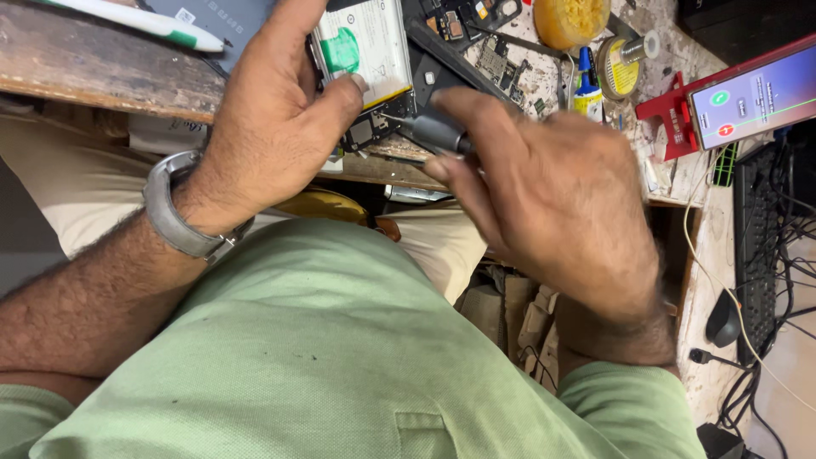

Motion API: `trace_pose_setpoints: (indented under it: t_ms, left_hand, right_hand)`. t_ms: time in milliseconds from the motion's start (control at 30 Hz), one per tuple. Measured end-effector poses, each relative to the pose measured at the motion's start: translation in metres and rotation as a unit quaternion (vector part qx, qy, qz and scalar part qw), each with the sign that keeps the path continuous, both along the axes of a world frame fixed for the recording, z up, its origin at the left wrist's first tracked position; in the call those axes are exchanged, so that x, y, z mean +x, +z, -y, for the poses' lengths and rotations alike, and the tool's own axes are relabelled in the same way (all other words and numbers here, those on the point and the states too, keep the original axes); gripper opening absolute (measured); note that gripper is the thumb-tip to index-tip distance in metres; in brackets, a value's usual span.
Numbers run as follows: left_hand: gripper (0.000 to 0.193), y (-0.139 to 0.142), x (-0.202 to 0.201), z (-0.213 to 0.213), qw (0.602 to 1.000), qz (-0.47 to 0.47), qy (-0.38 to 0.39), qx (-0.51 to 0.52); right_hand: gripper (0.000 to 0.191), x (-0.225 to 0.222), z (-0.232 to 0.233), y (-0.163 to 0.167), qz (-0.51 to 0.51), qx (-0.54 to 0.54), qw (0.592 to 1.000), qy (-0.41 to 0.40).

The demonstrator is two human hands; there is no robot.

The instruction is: The person disassembles a smartphone by removing screws and prying open the casing. They handle the battery, motherboard, and back cover, using a screwdriver and tweezers to manipulate internal components on a cluttered workbench.

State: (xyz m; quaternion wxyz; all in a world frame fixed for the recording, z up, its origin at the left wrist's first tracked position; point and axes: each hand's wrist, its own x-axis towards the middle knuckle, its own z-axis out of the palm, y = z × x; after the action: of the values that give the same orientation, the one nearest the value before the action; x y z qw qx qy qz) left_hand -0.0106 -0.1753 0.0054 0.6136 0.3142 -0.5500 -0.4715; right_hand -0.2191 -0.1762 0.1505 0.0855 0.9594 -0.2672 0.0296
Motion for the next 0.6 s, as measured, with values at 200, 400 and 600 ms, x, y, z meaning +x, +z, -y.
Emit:
trace_pose_setpoints:
  t_ms: [200, 400, 600]
  left_hand:
    - [0.053, 0.0000, 0.0001, -0.0007, 1.000, 0.013, 0.007, 0.012]
    - [0.051, -0.0047, -0.0006, -0.0011, 1.000, -0.004, 0.005, 0.016]
    - [0.050, -0.0073, 0.0005, -0.0023, 0.999, 0.030, 0.007, 0.019]
  right_hand:
    - [0.028, 0.0041, -0.0022, 0.0004, -0.006, 0.011, 0.999, -0.044]
    - [0.032, 0.0095, -0.0052, 0.0015, 0.031, 0.027, 0.999, -0.015]
    - [0.024, 0.0095, -0.0047, -0.0045, 0.048, 0.020, 0.998, -0.018]
